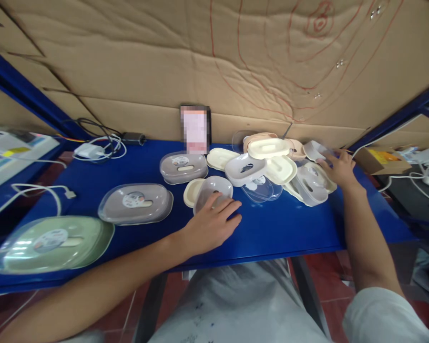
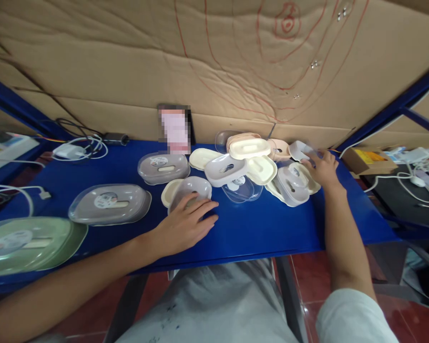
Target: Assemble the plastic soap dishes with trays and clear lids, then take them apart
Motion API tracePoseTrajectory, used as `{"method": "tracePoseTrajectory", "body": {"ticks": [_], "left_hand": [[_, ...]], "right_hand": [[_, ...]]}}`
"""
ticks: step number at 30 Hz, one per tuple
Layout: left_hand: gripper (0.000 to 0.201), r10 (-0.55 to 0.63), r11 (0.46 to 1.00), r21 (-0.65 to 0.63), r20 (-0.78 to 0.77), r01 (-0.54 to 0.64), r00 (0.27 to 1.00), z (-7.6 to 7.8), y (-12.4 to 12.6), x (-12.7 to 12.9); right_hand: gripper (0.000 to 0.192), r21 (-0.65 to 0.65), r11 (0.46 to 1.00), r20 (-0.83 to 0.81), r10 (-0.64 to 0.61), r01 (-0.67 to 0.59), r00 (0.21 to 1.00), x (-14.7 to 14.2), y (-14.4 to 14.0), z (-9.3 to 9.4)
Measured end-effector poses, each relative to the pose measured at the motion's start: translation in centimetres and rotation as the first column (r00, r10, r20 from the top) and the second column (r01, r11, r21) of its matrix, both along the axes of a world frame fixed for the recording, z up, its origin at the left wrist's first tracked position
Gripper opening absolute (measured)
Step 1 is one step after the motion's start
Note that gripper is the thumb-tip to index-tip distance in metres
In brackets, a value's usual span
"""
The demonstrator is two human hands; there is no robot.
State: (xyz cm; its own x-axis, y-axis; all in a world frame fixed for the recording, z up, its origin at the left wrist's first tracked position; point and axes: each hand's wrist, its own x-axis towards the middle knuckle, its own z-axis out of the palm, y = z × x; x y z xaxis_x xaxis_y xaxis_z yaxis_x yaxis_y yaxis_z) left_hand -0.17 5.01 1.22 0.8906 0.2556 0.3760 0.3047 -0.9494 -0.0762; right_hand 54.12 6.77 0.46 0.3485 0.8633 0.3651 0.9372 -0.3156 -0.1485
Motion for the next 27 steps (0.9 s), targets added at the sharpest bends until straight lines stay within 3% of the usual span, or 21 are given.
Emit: {"method": "tracePoseTrajectory", "body": {"ticks": [7, 12, 18, 27], "left_hand": [[0.016, 0.003, 1.0, -0.012, -0.003, -0.003, 1.0, 0.1, 0.0, 0.0], [0.015, 0.0, 1.0, -0.014, 0.007, 0.0, 1.0, 0.2, 0.0, 0.1], [0.014, 0.01, 1.0, -0.025, -0.015, -0.011, 1.0, 0.3, -0.1, 0.1], [0.016, 0.002, 1.0, -0.01, -0.002, -0.002, 1.0, 0.1, 0.1, 0.1]], "right_hand": [[0.031, 0.083, 0.995, -0.029, 0.061, -0.058, 0.998, -0.3, 0.7, 0.3], [0.034, 0.208, 0.971, -0.032, 0.127, -0.117, 0.991, -1.2, 1.0, 0.6], [0.036, 0.38, 0.902, 0.024, 0.21, -0.203, 0.977, -3.1, 1.5, 1.0], [0.035, 0.513, 0.791, 0.077, 0.345, -0.334, 0.936, -7.0, 1.6, 2.6]]}}
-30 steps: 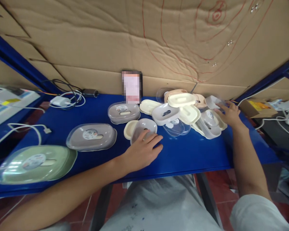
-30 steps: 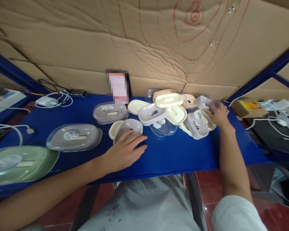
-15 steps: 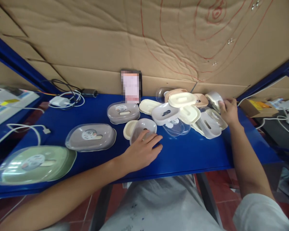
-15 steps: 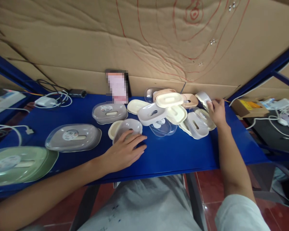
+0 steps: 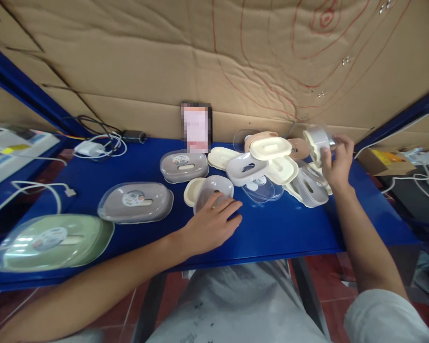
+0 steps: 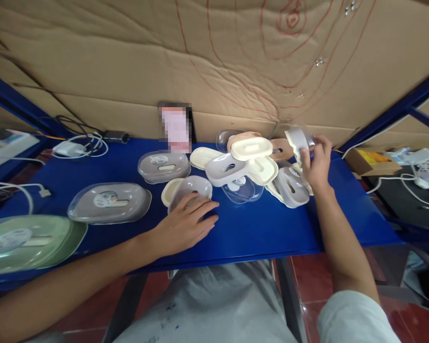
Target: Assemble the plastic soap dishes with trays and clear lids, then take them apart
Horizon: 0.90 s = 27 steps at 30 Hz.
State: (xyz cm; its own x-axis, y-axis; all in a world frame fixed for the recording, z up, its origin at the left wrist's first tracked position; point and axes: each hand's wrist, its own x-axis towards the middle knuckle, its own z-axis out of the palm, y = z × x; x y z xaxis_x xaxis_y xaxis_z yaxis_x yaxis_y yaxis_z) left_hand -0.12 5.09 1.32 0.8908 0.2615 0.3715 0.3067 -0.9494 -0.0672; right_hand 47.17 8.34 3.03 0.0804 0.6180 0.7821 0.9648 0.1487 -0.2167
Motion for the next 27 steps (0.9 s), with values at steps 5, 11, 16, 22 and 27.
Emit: {"method": "tracePoseTrajectory", "body": {"ticks": [5, 11, 16, 22, 27], "left_hand": [[0.017, 0.004, 1.0, 0.0, -0.009, -0.004, 1.0, 0.0, 0.0, 0.0], [0.016, -0.001, 1.0, -0.008, -0.007, 0.001, 1.0, 0.1, 0.0, 0.1], [0.017, -0.005, 1.0, 0.009, 0.032, 0.005, 0.999, 0.2, 0.0, -0.1], [0.037, 0.003, 0.983, 0.18, 0.127, -0.026, 0.992, 4.2, 3.5, 4.2], [0.057, -0.077, 0.981, 0.183, 0.109, 0.056, 0.991, 7.6, 7.5, 12.2]], "right_hand": [[0.034, 0.047, 0.999, -0.026, 0.025, -0.024, 0.999, -0.9, 0.1, 0.4], [0.032, 0.03, 0.997, 0.003, 0.064, -0.064, 0.998, -1.5, 0.1, 1.6], [0.035, 0.001, 0.997, 0.029, 0.076, -0.076, 0.997, -2.5, 0.2, 2.0], [0.03, -0.017, 0.978, 0.013, 0.21, -0.209, 0.978, -4.6, 0.2, 1.9], [0.03, 0.045, 0.968, -0.017, 0.246, -0.245, 0.969, -5.7, 0.3, 2.2]]}}
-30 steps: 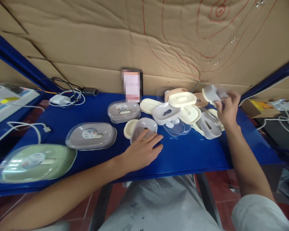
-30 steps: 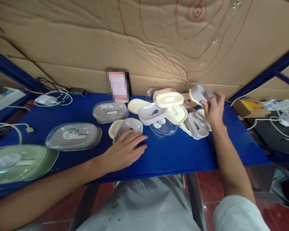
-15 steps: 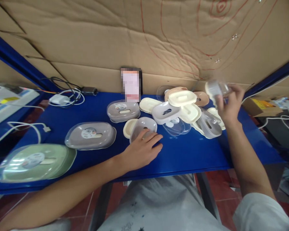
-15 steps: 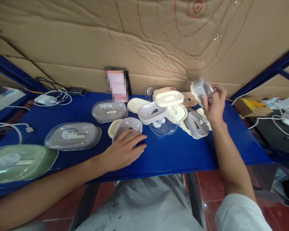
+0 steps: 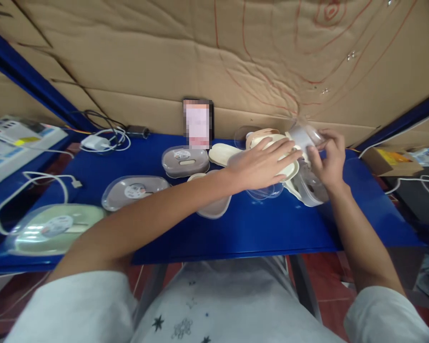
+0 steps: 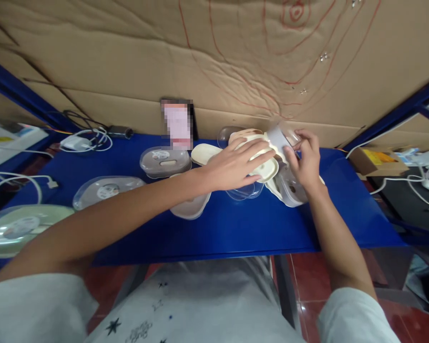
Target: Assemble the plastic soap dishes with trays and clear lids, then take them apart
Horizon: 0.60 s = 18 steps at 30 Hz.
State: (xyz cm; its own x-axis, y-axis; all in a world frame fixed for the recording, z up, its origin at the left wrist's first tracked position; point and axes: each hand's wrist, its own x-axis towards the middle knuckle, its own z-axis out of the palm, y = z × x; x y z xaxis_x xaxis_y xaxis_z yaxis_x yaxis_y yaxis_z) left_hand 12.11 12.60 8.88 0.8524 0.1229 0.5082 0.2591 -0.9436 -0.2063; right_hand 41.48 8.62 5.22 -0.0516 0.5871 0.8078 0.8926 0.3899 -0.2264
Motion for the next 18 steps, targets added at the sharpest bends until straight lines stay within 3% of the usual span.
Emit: {"method": "tracePoseTrajectory", "body": {"ticks": [4, 7, 11, 14, 16, 18], "left_hand": [[0.044, 0.047, 0.998, -0.027, -0.032, -0.048, 0.998, -0.5, 1.9, 3.7], [0.036, 0.067, 0.997, -0.038, -0.058, -0.07, 0.996, -0.6, 2.9, 2.8], [0.034, 0.131, 0.989, -0.077, 0.039, -0.127, 0.991, 1.2, 2.1, -3.1], [0.031, 0.227, 0.968, -0.125, 0.058, -0.218, 0.972, 2.0, -1.3, -9.4], [0.03, 0.265, 0.954, -0.158, 0.046, -0.255, 0.963, 1.2, -4.6, -13.3], [0.031, 0.262, 0.946, -0.2, 0.012, -0.254, 0.965, -0.6, -7.8, -16.2]], "right_hand": [[0.035, 0.042, 0.998, -0.055, -0.037, 0.039, 0.998, 0.2, 0.2, 0.5], [0.035, 0.058, 0.995, -0.094, -0.077, 0.082, 0.993, 0.4, 0.4, 0.6], [0.032, -0.097, 0.991, -0.062, -0.094, 0.088, 0.994, 0.2, 0.5, 0.5], [0.039, -0.21, 0.977, -0.038, -0.026, 0.017, 0.999, 0.3, 0.4, 0.2], [0.056, -0.26, 0.965, -0.067, 0.025, -0.042, 0.997, 0.8, 0.5, -0.1], [0.066, -0.317, 0.945, -0.138, 0.04, -0.083, 0.99, 1.6, 0.8, -0.6]]}}
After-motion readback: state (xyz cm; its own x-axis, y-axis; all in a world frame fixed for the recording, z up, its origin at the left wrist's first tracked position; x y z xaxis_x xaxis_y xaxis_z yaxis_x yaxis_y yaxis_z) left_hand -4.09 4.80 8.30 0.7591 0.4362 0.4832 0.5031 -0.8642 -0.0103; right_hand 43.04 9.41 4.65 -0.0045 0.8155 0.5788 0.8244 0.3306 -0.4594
